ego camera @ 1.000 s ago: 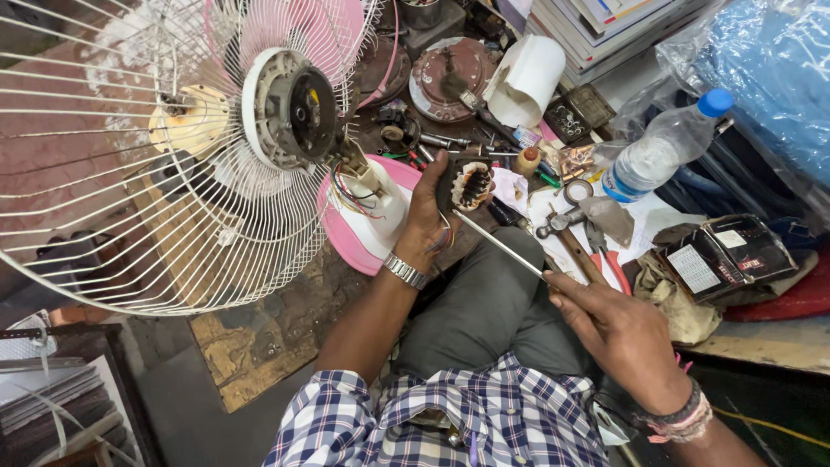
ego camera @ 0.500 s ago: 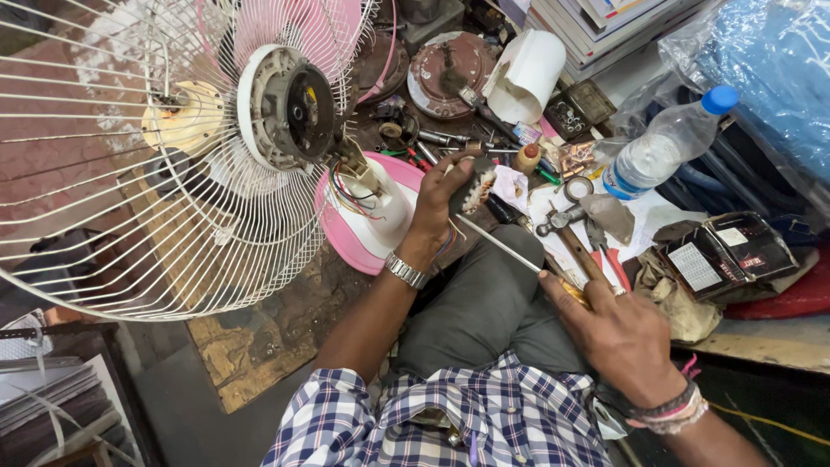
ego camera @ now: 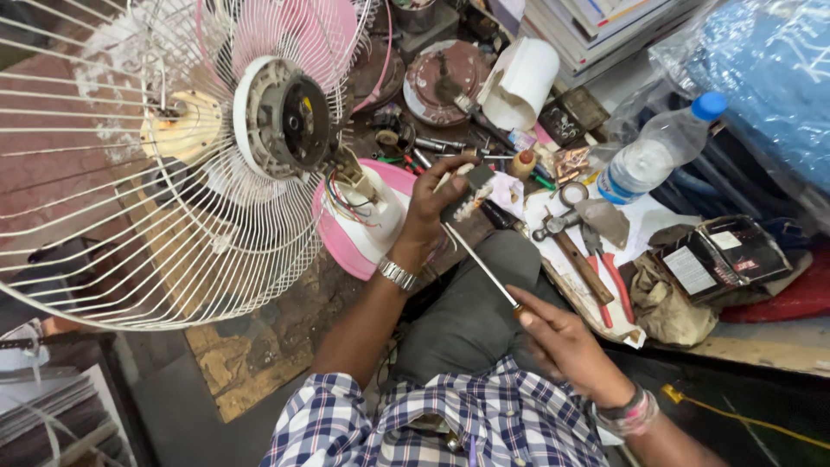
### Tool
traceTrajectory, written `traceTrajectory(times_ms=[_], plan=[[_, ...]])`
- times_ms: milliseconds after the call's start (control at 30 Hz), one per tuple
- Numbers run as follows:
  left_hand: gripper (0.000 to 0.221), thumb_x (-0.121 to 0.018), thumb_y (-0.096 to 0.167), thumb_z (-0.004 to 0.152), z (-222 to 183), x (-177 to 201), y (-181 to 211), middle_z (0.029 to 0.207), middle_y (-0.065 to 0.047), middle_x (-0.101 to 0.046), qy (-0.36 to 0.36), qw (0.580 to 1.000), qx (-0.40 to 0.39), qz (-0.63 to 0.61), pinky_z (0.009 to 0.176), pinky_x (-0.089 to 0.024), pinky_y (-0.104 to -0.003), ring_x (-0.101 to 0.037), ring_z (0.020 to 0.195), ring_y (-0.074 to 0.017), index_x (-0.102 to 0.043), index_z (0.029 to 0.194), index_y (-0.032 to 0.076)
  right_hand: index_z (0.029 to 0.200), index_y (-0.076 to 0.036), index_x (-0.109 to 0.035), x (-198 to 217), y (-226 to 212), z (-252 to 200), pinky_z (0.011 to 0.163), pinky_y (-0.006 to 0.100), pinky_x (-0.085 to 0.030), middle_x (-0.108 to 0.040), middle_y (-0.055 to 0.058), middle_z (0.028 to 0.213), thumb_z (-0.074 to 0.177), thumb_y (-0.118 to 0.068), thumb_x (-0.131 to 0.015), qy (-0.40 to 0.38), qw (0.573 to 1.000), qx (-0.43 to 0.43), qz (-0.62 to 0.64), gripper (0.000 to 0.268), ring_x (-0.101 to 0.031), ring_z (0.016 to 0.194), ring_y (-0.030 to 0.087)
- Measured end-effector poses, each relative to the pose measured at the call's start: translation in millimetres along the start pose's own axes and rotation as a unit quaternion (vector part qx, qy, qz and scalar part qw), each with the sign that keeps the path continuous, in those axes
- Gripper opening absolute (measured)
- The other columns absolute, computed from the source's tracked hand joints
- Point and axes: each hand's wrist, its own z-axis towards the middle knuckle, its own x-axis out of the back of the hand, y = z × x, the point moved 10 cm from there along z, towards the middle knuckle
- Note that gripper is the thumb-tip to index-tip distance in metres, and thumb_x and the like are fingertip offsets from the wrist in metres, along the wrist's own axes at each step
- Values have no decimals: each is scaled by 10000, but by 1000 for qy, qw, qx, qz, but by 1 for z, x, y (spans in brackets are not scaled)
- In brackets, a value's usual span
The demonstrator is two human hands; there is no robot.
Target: The person disassembles a pedestal fan, removes the motor housing, and uses a screwdriver to adjust internal components. They reassemble the motor housing and secure it back onto the fan base.
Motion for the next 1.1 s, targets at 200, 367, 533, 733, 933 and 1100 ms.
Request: traceTrajectory(times_ms=[200, 367, 533, 733, 933, 1100], plan=[[518, -756, 314, 904, -6, 0, 12, 1235, -87, -671, 14, 994, -42, 98, 1009, -507, -306, -627, 1138, -159, -648, 1306, 4, 1540, -252, -482, -10, -67, -20, 451, 304, -483, -665, 23, 765, 1035, -329, -533, 68, 814, 289, -498, 514, -614, 524, 154], [604, -772, 369, 874, -12, -2, 10, 1242, -96, -670, 5, 996, -50, 76, 1013, -520, -306, -637, 1142, -172, -630, 1330, -1, 1515, -258, -515, 3, 43, -14, 408, 310, -433, -601, 17, 664, 991, -333, -566, -1, 994, -108, 19, 532, -530, 440, 138], [633, -776, 400, 856, -14, -6, 11, 1239, -86, -653, -10, 996, -49, 68, 997, -534, -318, -639, 1137, -171, -610, 1324, 7, 1489, -313, -544, 15, 28, -16, 421, 345, -463, -604, 32, 626, 949, -351, -602, 2, 983, -80, -166, 545, -565, 446, 176], [479, -755, 354, 905, -10, 3, -1, 1140, -80, -682, 10, 972, 37, 234, 942, -506, -277, -622, 1070, -135, -672, 1220, 2, 1458, -379, -579, 13, -58, -15, 437, 386, -498, -608, 51, 580, 898, -374, -645, 48, 769, 104, -629, 563, -608, 452, 220], [414, -753, 335, 909, -11, 9, -23, 1094, -45, -691, -1, 959, 124, 253, 911, -497, -264, -617, 1027, -114, -693, 1165, 15, 1438, -400, -594, 12, -56, -14, 446, 414, -517, -639, 52, 660, 874, -394, -665, 41, 732, 130, -667, 569, -636, 475, 256], [471, -752, 321, 918, -22, -2, -26, 1133, -44, -673, -35, 991, 120, 44, 923, -521, -289, -634, 1044, -129, -642, 1270, 29, 1503, -276, -587, 47, -7, 2, 418, 313, -391, -418, 45, 535, 973, -344, -634, -99, 939, -50, -326, 537, -406, 425, 139]])
